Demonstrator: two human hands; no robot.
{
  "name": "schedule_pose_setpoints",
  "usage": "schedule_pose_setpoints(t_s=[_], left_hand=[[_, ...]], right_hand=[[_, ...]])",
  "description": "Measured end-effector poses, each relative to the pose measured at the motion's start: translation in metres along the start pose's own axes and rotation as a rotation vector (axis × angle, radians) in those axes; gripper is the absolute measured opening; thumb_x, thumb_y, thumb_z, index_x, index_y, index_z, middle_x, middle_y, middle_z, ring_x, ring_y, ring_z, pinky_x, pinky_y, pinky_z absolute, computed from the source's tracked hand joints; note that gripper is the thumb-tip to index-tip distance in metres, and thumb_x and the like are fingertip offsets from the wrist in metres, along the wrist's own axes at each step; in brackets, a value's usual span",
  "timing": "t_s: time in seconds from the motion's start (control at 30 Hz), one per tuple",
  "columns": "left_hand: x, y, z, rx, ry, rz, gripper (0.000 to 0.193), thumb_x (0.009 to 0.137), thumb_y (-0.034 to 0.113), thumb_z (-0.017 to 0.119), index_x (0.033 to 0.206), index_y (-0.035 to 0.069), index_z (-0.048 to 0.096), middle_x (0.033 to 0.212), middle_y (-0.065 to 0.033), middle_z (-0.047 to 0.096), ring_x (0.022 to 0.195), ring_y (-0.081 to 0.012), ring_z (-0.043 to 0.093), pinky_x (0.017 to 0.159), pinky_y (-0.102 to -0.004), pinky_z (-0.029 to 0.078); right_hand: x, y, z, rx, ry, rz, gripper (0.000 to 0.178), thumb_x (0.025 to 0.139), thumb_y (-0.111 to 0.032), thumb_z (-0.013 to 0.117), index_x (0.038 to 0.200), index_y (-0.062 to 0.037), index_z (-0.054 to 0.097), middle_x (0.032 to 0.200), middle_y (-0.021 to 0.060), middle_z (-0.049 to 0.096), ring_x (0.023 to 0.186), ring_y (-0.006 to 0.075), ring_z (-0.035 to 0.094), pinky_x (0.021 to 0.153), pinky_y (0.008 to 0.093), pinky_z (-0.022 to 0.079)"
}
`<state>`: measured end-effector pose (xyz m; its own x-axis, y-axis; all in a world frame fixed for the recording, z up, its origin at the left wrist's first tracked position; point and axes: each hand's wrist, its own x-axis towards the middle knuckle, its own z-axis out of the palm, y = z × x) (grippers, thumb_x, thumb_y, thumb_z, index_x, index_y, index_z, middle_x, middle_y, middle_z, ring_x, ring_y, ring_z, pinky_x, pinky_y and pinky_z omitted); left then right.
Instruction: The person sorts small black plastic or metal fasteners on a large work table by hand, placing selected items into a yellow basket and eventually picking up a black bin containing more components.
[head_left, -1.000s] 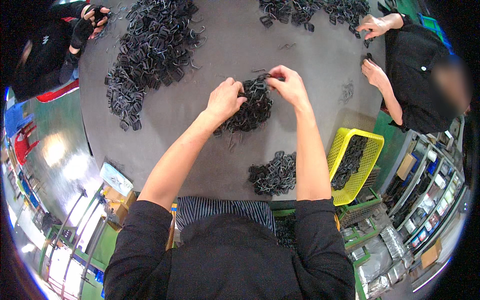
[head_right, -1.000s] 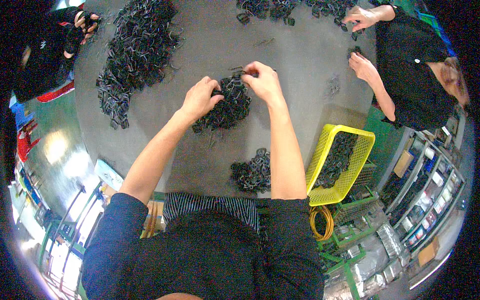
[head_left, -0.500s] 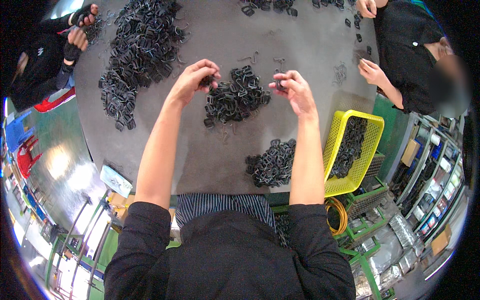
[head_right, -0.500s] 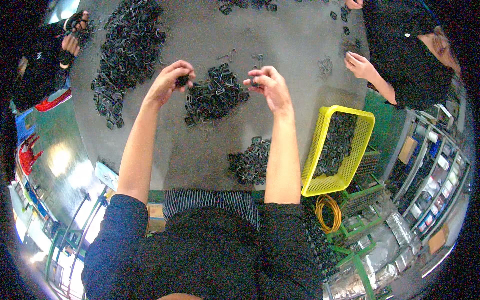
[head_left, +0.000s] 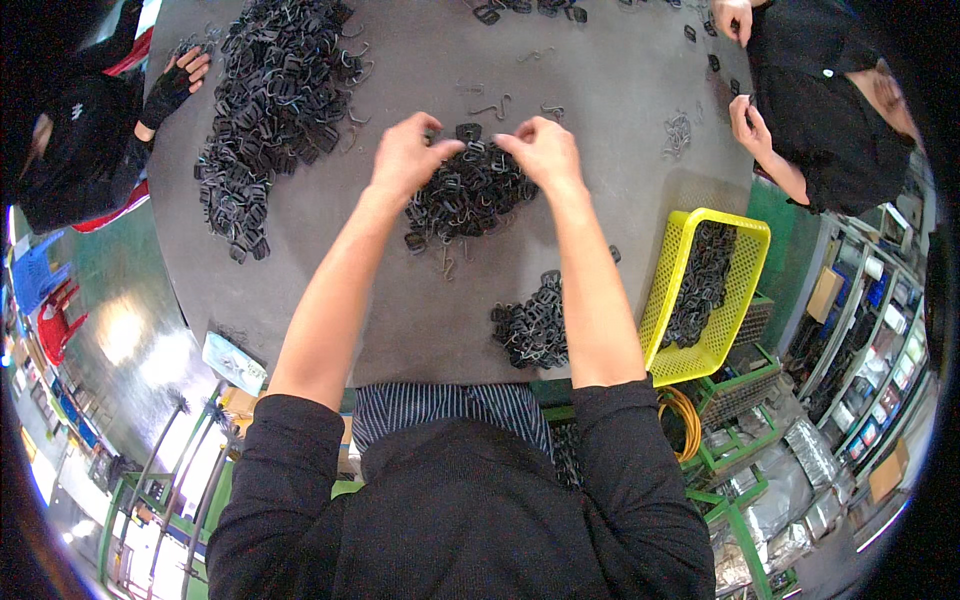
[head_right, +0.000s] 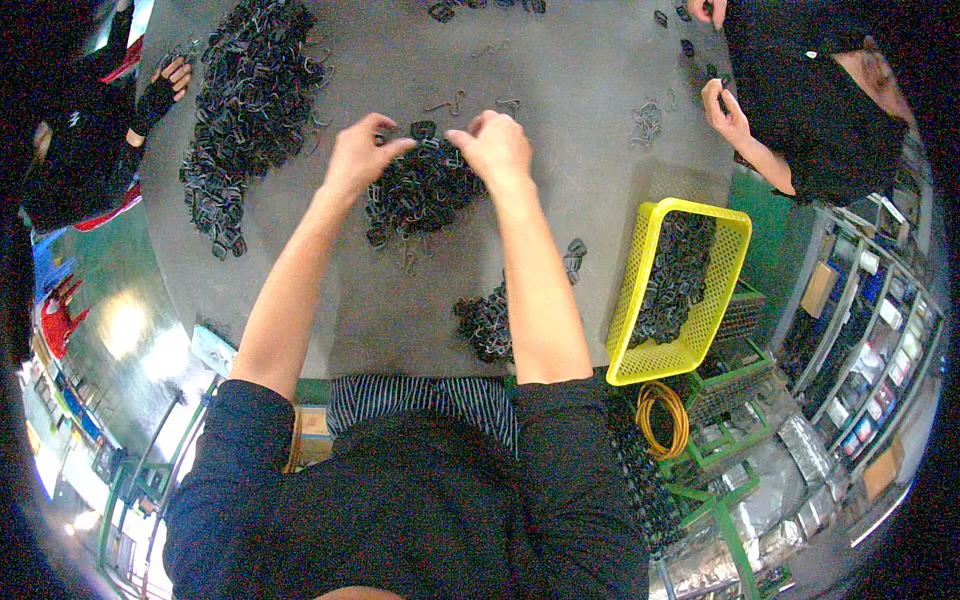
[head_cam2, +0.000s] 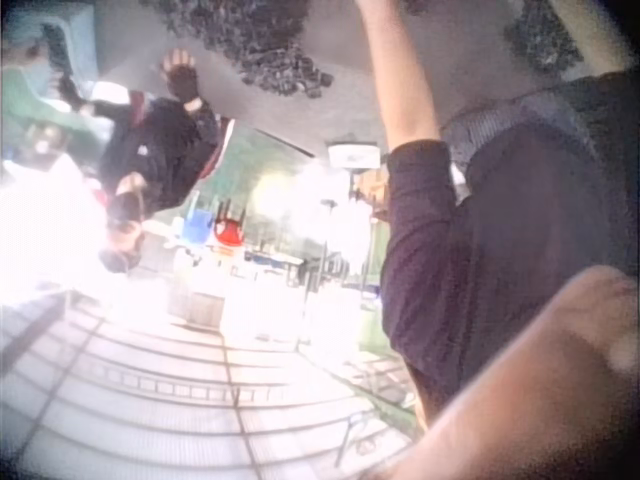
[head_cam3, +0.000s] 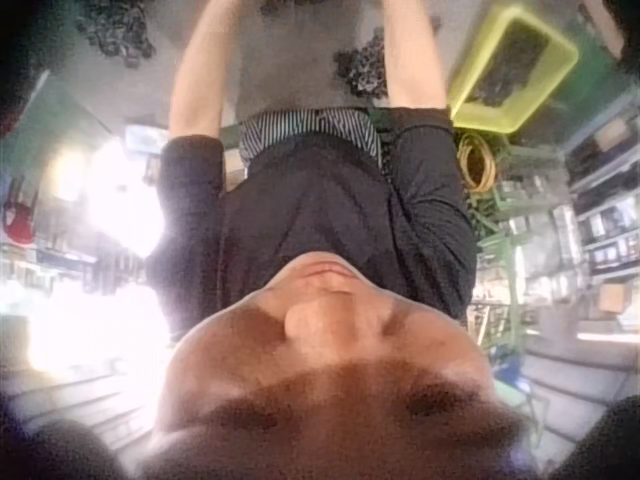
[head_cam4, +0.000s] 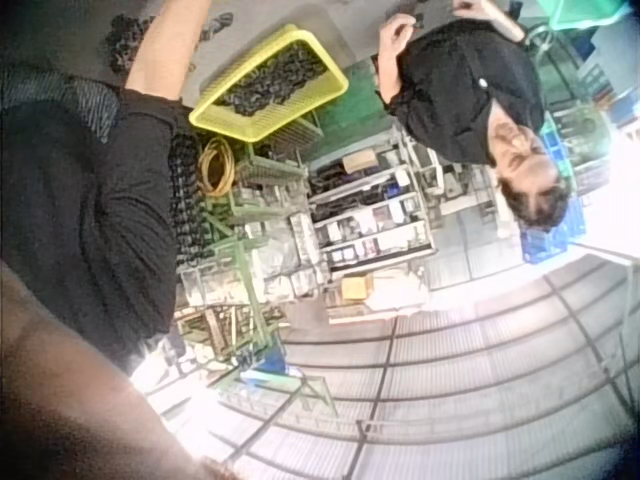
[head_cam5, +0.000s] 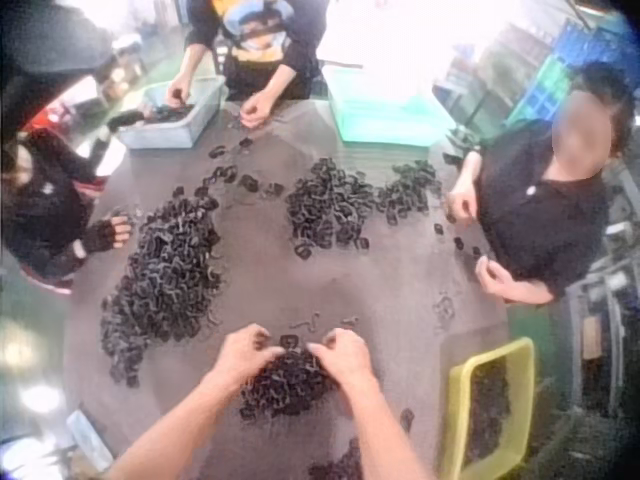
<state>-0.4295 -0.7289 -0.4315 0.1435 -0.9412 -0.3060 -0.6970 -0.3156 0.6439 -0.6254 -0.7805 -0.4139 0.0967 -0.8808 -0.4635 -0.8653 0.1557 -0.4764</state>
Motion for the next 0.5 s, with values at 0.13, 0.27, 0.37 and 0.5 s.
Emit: schedule_pose_setpoints(t_s=[0.13,0.27,0.37,0.5], left_hand=[[-0.012,0.011,0.031,0.141,-0.003,0.071,0.036,0.07,0.028,0.075,0.093,0.004,0.061,0.085,-0.0176,0.065,0.083,-0.0339,0.063,0.073,-0.0394,0.049],[-0.007,-0.01,-0.006,-0.026,-0.216,0.061,0.031,0.075,0.033,0.072,0.08,0.004,0.063,0.073,-0.0106,0.064,0.069,-0.0235,0.061,0.064,-0.0334,0.047],[-0.012,-0.006,-0.033,-0.6,-0.487,-0.223,0.033,0.079,0.037,0.07,0.074,0.006,0.061,0.062,0.001,0.052,0.058,-0.0076,0.046,0.053,-0.0239,0.038],[-0.014,-0.001,-0.031,-0.424,-0.584,-0.227,0.031,0.082,0.036,0.069,0.071,0.009,0.059,0.06,0.0046,0.05,0.053,-0.0045,0.043,0.047,-0.022,0.034]], right_hand=[[0.007,-0.017,0.036,-0.044,0.006,-0.216,0.034,0.07,-0.035,0.074,0.089,-0.0081,0.066,0.102,0.0149,0.06,0.095,0.0333,0.06,0.08,0.0427,0.049],[0.011,0.007,0.005,0.14,-0.039,-0.076,0.029,0.07,-0.032,0.075,0.084,-0.0076,0.067,0.09,0.0133,0.065,0.093,0.029,0.062,0.081,0.0401,0.049],[0.002,0.012,-0.007,0.115,-0.046,-0.026,0.036,0.07,-0.036,0.075,0.089,-0.0066,0.067,0.096,0.0128,0.064,0.095,0.0278,0.062,0.083,0.0395,0.049],[-0.009,-0.014,0.017,-0.182,-0.005,-0.089,0.047,0.07,-0.038,0.076,0.102,-0.0074,0.062,0.106,0.0138,0.059,0.097,0.0311,0.061,0.085,0.0407,0.049]])
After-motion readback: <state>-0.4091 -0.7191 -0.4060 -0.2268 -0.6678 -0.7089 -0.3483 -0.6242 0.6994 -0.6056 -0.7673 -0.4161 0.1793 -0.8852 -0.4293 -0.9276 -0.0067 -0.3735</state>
